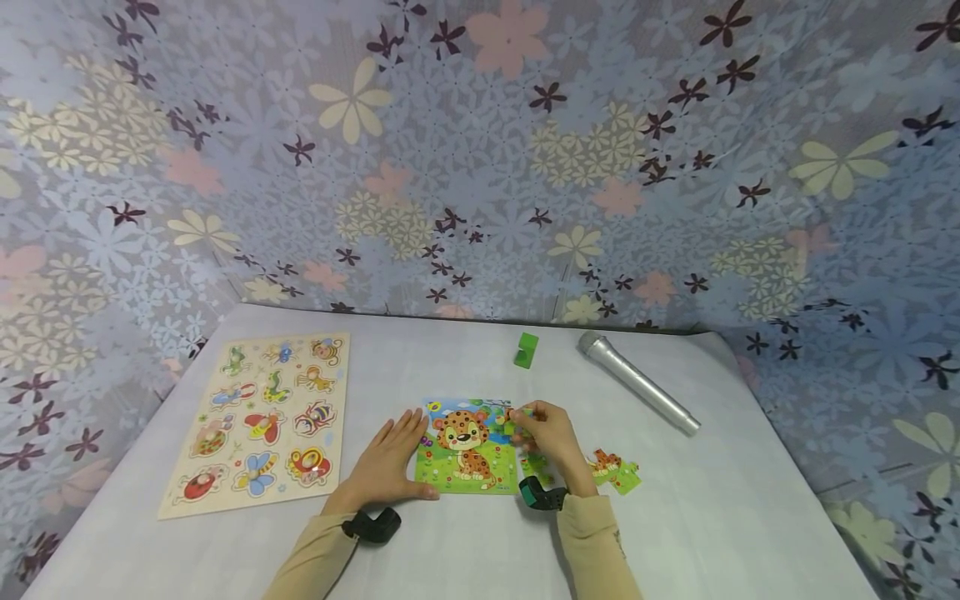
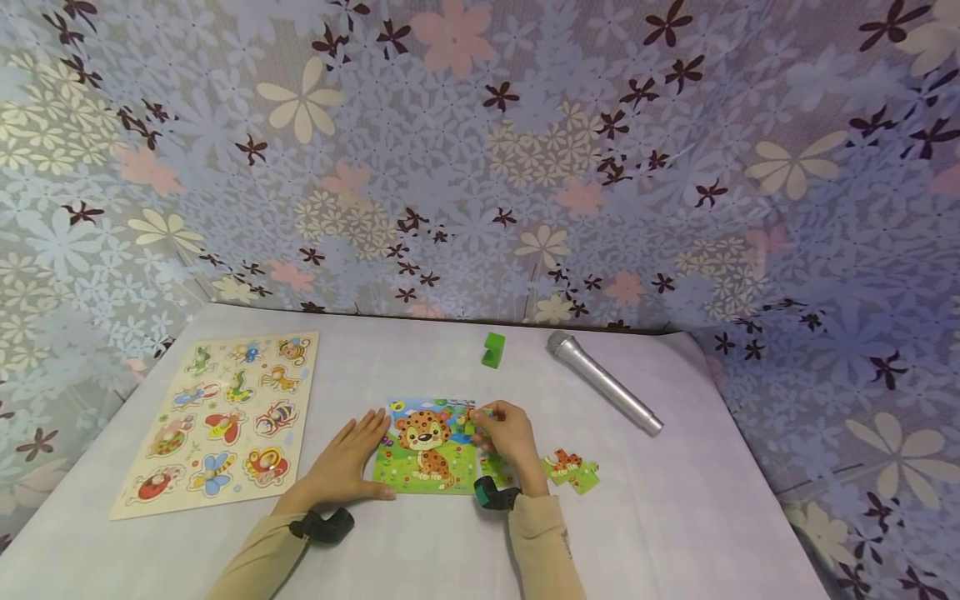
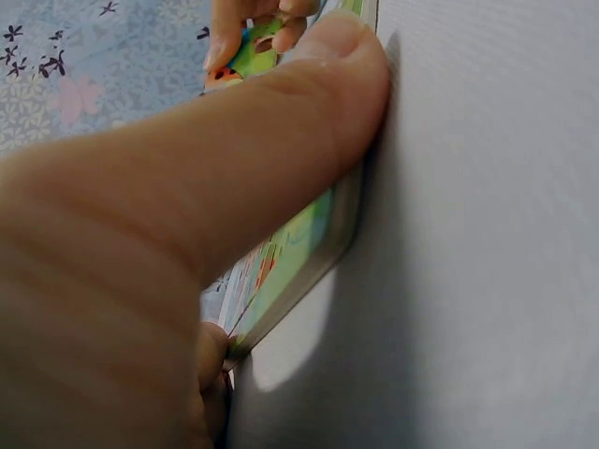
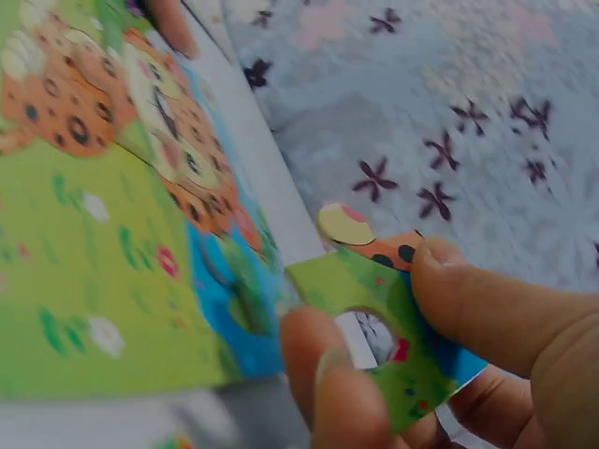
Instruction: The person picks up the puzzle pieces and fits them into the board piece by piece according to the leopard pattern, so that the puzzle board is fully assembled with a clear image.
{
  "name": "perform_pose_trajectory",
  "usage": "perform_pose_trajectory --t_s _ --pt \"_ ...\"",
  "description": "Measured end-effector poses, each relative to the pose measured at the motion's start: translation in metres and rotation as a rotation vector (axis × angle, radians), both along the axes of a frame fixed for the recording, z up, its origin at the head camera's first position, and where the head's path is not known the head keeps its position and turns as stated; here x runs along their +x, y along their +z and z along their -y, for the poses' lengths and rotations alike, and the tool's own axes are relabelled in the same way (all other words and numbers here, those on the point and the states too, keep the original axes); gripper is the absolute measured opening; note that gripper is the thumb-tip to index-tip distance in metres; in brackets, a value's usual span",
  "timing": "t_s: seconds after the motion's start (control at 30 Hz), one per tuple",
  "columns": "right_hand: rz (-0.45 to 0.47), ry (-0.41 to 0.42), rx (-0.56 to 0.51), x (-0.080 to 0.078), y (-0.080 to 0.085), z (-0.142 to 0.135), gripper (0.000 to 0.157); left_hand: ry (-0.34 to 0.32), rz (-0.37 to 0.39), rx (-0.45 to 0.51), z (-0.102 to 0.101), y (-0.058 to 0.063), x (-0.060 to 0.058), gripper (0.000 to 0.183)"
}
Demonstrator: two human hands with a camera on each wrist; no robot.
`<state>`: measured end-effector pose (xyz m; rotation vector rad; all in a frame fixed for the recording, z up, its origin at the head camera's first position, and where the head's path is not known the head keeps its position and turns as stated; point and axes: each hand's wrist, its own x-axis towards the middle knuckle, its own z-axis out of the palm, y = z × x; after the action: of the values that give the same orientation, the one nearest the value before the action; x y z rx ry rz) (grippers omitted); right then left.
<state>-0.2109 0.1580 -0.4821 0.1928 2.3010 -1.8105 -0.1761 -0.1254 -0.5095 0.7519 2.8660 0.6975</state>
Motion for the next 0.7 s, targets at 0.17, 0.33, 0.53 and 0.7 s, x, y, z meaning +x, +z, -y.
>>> perform_pose_trajectory --t_s 0.17,0.33,0.53,0.7 --pt "-0.029 0.067 0.089 0.005 -0.001 0.015 0.021 -0.009 -0.042 0.038 0.001 -0.001 0.003 0.114" --pt "-0.101 0.107 0.229 0.008 -0.005 0.026 0.022 0.006 0.004 -0.003 -0.001 0.002 0.001 0.114" --pt "-0.179 0.073 0.385 0.01 -0.009 0.036 0.023 0.005 0.034 -0.023 -0.001 0.005 0.0 0.114" --pt "-0.269 0.053 0.478 0.012 -0.009 0.041 0.018 0.004 0.027 -0.024 -0.001 0.005 0.0 0.114"
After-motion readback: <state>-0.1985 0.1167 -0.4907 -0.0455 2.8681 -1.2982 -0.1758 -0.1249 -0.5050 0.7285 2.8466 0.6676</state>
